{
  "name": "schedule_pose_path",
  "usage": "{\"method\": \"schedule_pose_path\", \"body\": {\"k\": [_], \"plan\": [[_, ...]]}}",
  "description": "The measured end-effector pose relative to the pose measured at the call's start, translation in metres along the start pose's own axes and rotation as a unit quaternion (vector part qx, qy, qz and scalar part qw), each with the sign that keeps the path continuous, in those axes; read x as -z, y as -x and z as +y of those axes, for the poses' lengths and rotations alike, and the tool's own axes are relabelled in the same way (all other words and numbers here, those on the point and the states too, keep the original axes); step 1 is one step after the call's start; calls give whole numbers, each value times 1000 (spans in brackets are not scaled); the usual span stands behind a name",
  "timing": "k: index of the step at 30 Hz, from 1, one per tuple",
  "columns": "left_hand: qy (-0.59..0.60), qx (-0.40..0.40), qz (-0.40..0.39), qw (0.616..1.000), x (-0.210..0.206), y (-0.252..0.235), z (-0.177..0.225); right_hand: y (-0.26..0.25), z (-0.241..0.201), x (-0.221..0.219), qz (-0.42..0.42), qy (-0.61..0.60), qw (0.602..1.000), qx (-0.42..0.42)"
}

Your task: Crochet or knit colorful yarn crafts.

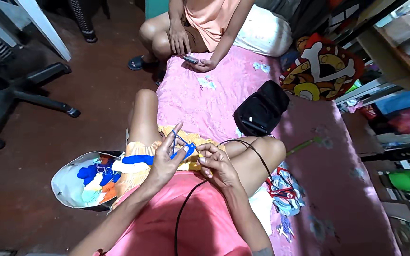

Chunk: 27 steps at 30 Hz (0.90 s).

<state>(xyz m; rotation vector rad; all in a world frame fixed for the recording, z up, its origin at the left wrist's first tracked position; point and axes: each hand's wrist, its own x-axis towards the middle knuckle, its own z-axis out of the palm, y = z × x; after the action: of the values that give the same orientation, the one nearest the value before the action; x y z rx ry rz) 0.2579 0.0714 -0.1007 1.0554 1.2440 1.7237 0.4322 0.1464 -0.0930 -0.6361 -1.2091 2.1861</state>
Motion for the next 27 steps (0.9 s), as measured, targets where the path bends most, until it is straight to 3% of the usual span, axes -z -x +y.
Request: {"method": "schedule_pose_path", "body": {"k": [3, 6, 8, 9, 11, 13, 15, 17, 19, 21, 23, 27], "plan": [[-39, -46, 22, 998, 1, 1, -3, 1, 0, -13, 38, 113, 991, 57], [-138, -122, 2, 983, 3, 4, -10, 2, -1, -26, 78, 312, 937, 139], [-175, -168, -6, 970, 1, 6, -16, -1, -2, -32, 88, 352, 920, 148], [-170, -178, -2, 969, 0, 6, -17, -3, -5, -34, 83, 322, 933, 137], [-119, -161, 16, 980, -2, 6, -13, -8, -7, -34, 54, 145, 983, 94], [-59, -124, 36, 990, -4, 5, -4, -13, 2, -28, 20, -16, 996, 81], [-50, -117, 43, 991, -4, 3, 3, -11, 10, -29, 42, 23, 990, 133], [-72, -123, 41, 989, -2, 2, 6, -6, 14, -30, 91, 224, 942, 232], [-88, -119, 39, 988, 0, 2, 7, -4, 19, -28, 124, 401, 848, 324], [-90, -114, 31, 989, 2, 0, 9, -4, 20, -25, 133, 491, 777, 371], [-87, -109, 25, 990, 5, -1, 10, -3, 19, -25, 135, 528, 746, 383], [-96, -97, 8, 991, 13, -4, 13, -3, 19, -24, 133, 551, 723, 396]]}}
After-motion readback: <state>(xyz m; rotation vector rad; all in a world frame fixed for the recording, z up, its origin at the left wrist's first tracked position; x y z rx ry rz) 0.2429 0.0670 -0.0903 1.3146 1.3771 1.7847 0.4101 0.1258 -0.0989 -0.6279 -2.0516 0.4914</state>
